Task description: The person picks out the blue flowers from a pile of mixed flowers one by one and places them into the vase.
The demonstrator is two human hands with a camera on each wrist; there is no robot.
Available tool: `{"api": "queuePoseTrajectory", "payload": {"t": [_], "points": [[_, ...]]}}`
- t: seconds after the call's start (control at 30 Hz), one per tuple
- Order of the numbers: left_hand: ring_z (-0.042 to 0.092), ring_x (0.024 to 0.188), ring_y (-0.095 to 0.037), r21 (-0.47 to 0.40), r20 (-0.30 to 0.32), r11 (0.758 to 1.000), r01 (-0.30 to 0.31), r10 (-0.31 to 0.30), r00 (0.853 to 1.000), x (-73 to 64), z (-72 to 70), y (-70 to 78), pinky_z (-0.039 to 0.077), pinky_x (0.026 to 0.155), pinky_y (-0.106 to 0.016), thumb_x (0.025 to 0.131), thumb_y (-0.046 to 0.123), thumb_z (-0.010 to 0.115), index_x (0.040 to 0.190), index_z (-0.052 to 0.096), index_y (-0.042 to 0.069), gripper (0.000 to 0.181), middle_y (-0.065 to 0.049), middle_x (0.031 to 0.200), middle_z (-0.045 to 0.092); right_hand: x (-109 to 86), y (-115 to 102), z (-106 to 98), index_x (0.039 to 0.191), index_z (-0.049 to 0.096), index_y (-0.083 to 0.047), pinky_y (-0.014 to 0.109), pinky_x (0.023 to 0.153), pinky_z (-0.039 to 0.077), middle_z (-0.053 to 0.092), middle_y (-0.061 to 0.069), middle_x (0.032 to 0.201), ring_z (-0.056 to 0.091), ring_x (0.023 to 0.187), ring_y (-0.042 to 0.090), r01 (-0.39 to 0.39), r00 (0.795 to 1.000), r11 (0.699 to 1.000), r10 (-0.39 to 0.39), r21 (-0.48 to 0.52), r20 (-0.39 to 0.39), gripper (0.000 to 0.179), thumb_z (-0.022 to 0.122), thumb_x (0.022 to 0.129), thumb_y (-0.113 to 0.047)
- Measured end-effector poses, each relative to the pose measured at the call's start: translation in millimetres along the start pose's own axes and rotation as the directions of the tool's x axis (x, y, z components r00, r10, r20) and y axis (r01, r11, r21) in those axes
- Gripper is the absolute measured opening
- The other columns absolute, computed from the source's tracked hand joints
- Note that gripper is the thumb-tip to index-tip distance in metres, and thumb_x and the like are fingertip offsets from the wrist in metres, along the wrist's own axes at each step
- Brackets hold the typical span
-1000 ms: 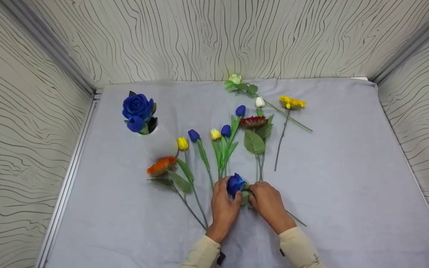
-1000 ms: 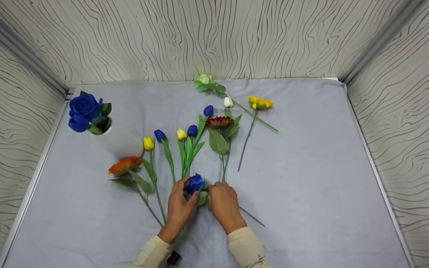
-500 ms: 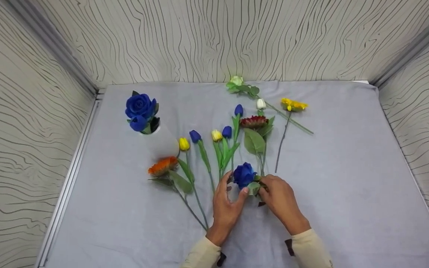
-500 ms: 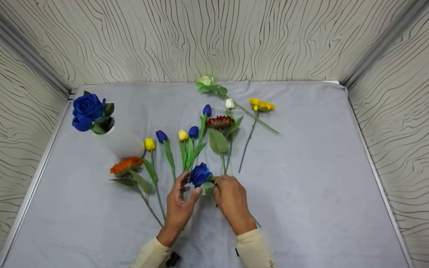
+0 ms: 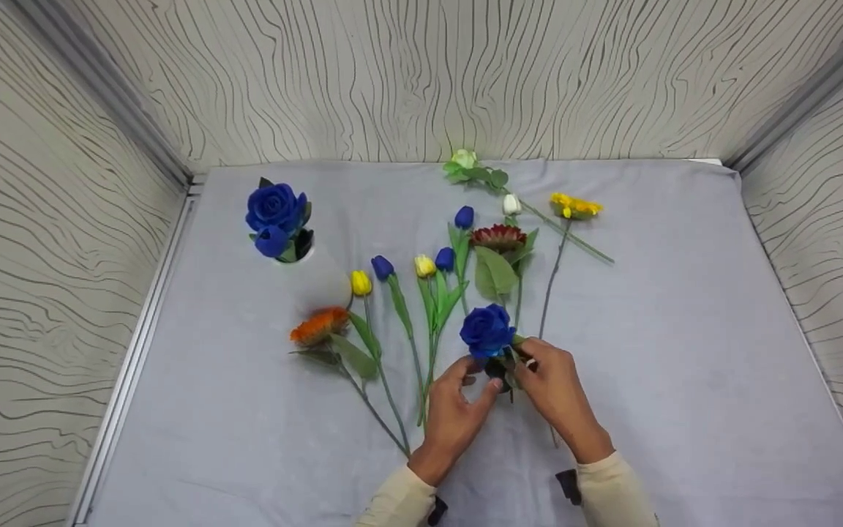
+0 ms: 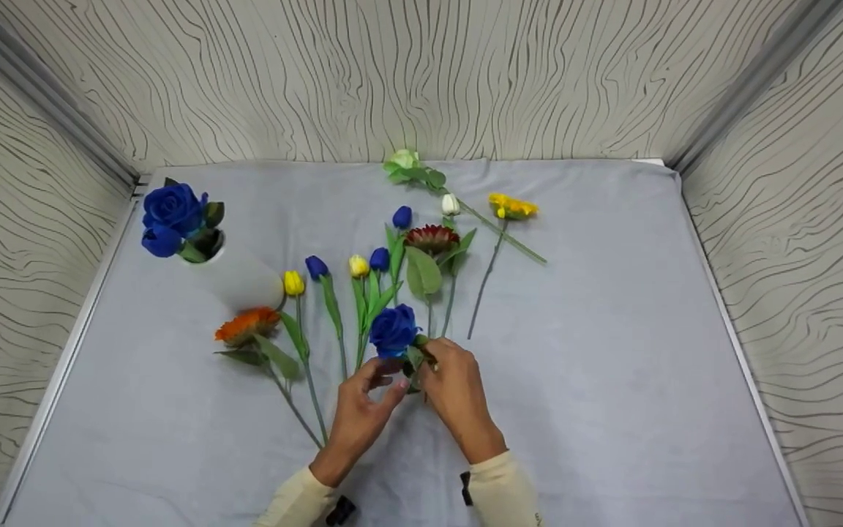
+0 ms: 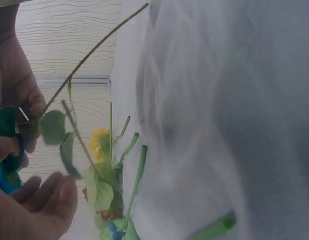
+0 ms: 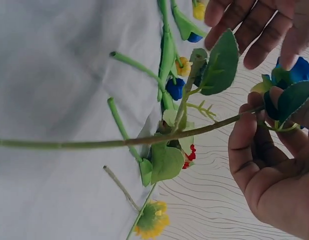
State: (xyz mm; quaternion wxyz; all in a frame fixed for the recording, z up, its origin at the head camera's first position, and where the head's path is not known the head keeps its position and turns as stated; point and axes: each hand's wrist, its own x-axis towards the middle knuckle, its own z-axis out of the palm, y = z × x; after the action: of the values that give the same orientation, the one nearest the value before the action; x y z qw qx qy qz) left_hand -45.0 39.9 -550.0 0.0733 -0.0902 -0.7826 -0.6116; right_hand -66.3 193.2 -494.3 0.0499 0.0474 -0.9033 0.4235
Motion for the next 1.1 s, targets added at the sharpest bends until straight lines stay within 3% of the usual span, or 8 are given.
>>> {"api": "queuePoseTrajectory", "payload": {"t": [0.13, 0.27, 0.4, 0.57, 0.73, 0.9, 1.03, 1.1], "points": [[0.067, 0.095, -0.018, -0.057, 0.046, 0.997, -0.060, 0.063, 0.997, 1.2, 2.0, 0.5, 0.054, 0.078, -0.035, 0.089, 0.016, 0.070, 0.116, 0.065, 0.007, 0.029, -0.006, 0.106, 0.069, 1.6, -3, -3, 0.078, 0.066, -0.010, 0.027, 0.059, 0.048, 0.062, -0.002, 0.073, 0.061, 0.067, 0.012, -0.082, 0.997, 0.985, 0.081, 0.153, 0.012, 0.016, 0.066, 0.083, 0.005], [0.067, 0.093, -0.015, -0.063, 0.075, 0.991, -0.116, 0.121, 0.990, 2.6, 3.0, 1.5, 0.053, 0.078, -0.031, 0.089, 0.013, 0.070, 0.116, 0.066, 0.006, 0.029, -0.007, 0.106, 0.069, 3.3, -5, -5, 0.076, 0.068, -0.006, 0.024, 0.052, 0.041, 0.055, 0.000, 0.062, 0.050, 0.055, 0.010, -0.141, 0.990, 0.934, 0.142, 0.327, 0.021, 0.009, 0.071, 0.085, -0.002], [0.064, 0.095, -0.013, -0.003, 0.104, 0.991, -0.137, 0.137, 0.985, 3.7, 2.0, 3.4, 0.052, 0.077, -0.028, 0.088, 0.017, 0.071, 0.114, 0.068, 0.006, 0.027, -0.003, 0.108, 0.069, 4.4, -7, -6, 0.082, 0.071, 0.001, 0.025, 0.056, 0.042, 0.060, 0.003, 0.066, 0.052, 0.059, 0.011, -0.164, 0.984, 0.894, 0.178, 0.417, 0.005, 0.004, 0.073, 0.083, -0.002], [0.061, 0.097, -0.011, 0.087, 0.115, 0.981, -0.175, 0.164, 0.980, 6.2, 1.3, 4.9, 0.050, 0.079, -0.027, 0.085, 0.019, 0.075, 0.112, 0.069, 0.008, 0.030, 0.001, 0.107, 0.068, 6.2, -12, -9, 0.095, 0.072, 0.005, 0.026, 0.064, 0.047, 0.069, 0.011, 0.082, 0.060, 0.071, 0.012, -0.229, 0.968, 0.847, 0.248, 0.480, 0.024, 0.012, 0.071, 0.085, -0.001], [0.058, 0.099, -0.012, 0.187, 0.133, 0.936, -0.299, 0.278, 0.951, 9.0, 1.2, 8.2, 0.047, 0.085, -0.030, 0.082, 0.028, 0.077, 0.107, 0.071, 0.012, 0.030, 0.004, 0.106, 0.067, 7.4, -18, -11, 0.099, 0.069, 0.012, 0.026, 0.068, 0.049, 0.071, 0.014, 0.087, 0.065, 0.077, 0.014, -0.264, 0.956, 0.787, 0.291, 0.557, 0.043, 0.016, 0.067, 0.087, 0.002], [0.057, 0.096, -0.010, 0.250, 0.170, 0.888, -0.386, 0.352, 0.920, 9.9, 0.7, 14.5, 0.044, 0.083, -0.030, 0.085, 0.034, 0.074, 0.095, 0.073, 0.016, 0.021, 0.008, 0.099, 0.068, 6.9, -26, -12, 0.099, 0.068, 0.013, 0.025, 0.069, 0.050, 0.070, 0.009, 0.085, 0.064, 0.075, 0.013, -0.271, 0.948, 0.761, 0.317, 0.589, 0.028, 0.018, 0.070, 0.085, 0.002], [0.056, 0.090, -0.010, 0.289, 0.177, 0.858, -0.426, 0.389, 0.904, 9.3, -0.6, 21.0, 0.043, 0.080, -0.030, 0.089, 0.035, 0.069, 0.083, 0.074, 0.018, 0.019, 0.010, 0.087, 0.067, 5.9, -30, -11, 0.101, 0.068, 0.012, 0.026, 0.069, 0.052, 0.071, 0.011, 0.087, 0.066, 0.075, 0.014, -0.284, 0.942, 0.750, 0.335, 0.598, 0.027, 0.020, 0.071, 0.084, 0.002], [0.056, 0.087, -0.010, 0.293, 0.182, 0.854, -0.430, 0.391, 0.902, 8.0, -1.6, 23.9, 0.043, 0.080, -0.029, 0.092, 0.035, 0.066, 0.079, 0.073, 0.017, 0.023, 0.009, 0.084, 0.067, 5.5, -30, -9, 0.100, 0.068, 0.011, 0.026, 0.066, 0.051, 0.070, 0.012, 0.083, 0.065, 0.072, 0.015, -0.294, 0.938, 0.743, 0.344, 0.601, 0.034, 0.018, 0.071, 0.085, 0.001]]}}
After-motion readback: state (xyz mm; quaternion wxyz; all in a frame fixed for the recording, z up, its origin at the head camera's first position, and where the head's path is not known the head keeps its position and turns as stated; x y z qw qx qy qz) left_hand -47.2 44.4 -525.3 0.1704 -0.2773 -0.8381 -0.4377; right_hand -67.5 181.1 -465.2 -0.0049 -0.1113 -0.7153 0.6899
